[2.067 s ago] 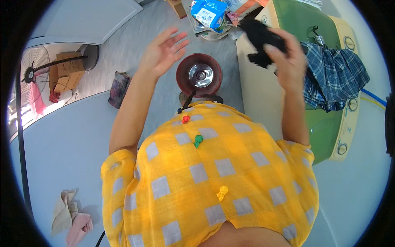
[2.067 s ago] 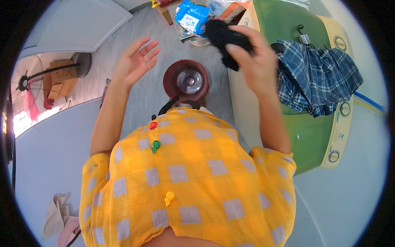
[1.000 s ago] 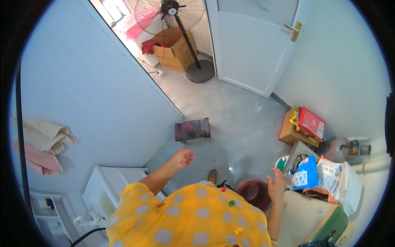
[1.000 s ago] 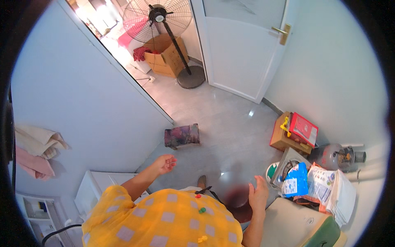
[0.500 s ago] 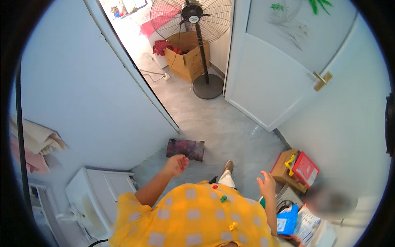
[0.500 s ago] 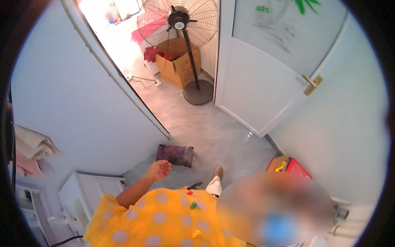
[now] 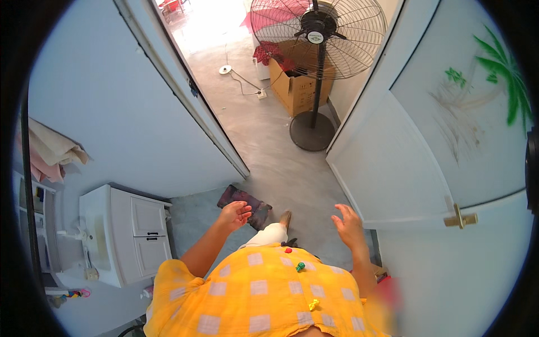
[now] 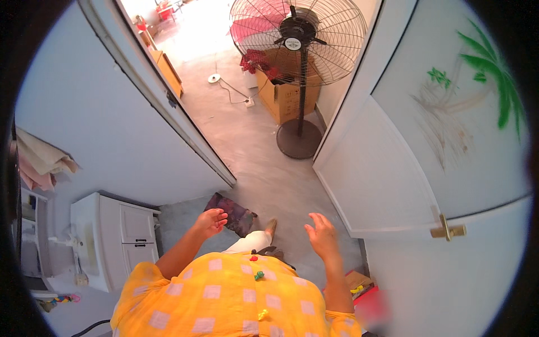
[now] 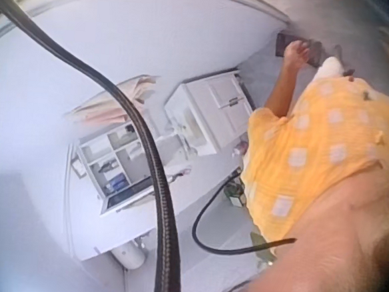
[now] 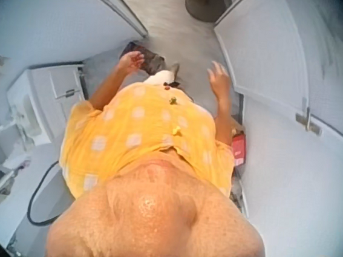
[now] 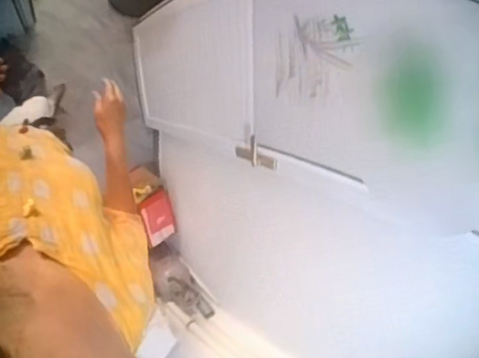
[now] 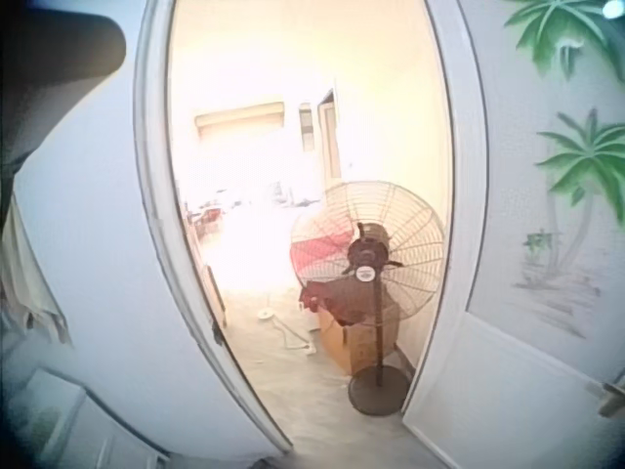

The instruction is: The person washes a black cloth by hand in a bathroom sink, scrubbing it under running water. They then move to a red bucket, pour liquid detergent onto clothes inside, and place the wet black cloth on top of the pile. The person walks through the house, briefly touching a fan and a pink-covered object before returning to the laundry area.

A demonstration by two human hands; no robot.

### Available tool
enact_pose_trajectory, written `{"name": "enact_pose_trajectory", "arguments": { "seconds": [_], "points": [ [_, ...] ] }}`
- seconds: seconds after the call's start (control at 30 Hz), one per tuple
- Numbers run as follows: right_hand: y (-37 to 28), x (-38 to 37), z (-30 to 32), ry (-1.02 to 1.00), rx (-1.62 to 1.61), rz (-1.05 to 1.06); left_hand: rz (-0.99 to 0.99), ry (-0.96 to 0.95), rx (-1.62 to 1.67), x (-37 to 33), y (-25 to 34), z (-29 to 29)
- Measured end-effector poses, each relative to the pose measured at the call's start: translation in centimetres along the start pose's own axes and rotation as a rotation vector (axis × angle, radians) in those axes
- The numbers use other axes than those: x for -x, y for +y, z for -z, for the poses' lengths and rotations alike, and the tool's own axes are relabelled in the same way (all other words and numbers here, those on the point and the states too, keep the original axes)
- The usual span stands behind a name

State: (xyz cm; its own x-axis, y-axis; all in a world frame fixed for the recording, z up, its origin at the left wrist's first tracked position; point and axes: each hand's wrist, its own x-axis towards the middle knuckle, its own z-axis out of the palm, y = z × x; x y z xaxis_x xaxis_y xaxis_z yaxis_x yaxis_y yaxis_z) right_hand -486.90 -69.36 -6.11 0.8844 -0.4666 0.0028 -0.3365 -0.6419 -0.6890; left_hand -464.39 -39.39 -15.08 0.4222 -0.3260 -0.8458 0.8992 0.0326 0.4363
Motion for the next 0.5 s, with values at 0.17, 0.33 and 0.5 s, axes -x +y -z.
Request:
{"name": "enact_pose_trajectory", "arguments": {
  "seconds": [0.17,0.33,0.5],
  "points": [
    [0.2,-8.6,-0.4,-0.049,-0.075,0.065,0.003,-0.034,0.109,-5.8,4.7,-0.5],
    [2.1,-17.4,0.0,-0.055,-0.148,-0.022,-0.019,-0.053,0.108,-12.3,12.4,-8.0],
    [0.0,-27.4,0.1,-0.125,-0.238,-0.017,-0.111,-0.162,0.100,-16.2,21.1,-13.1]
  ]
}}
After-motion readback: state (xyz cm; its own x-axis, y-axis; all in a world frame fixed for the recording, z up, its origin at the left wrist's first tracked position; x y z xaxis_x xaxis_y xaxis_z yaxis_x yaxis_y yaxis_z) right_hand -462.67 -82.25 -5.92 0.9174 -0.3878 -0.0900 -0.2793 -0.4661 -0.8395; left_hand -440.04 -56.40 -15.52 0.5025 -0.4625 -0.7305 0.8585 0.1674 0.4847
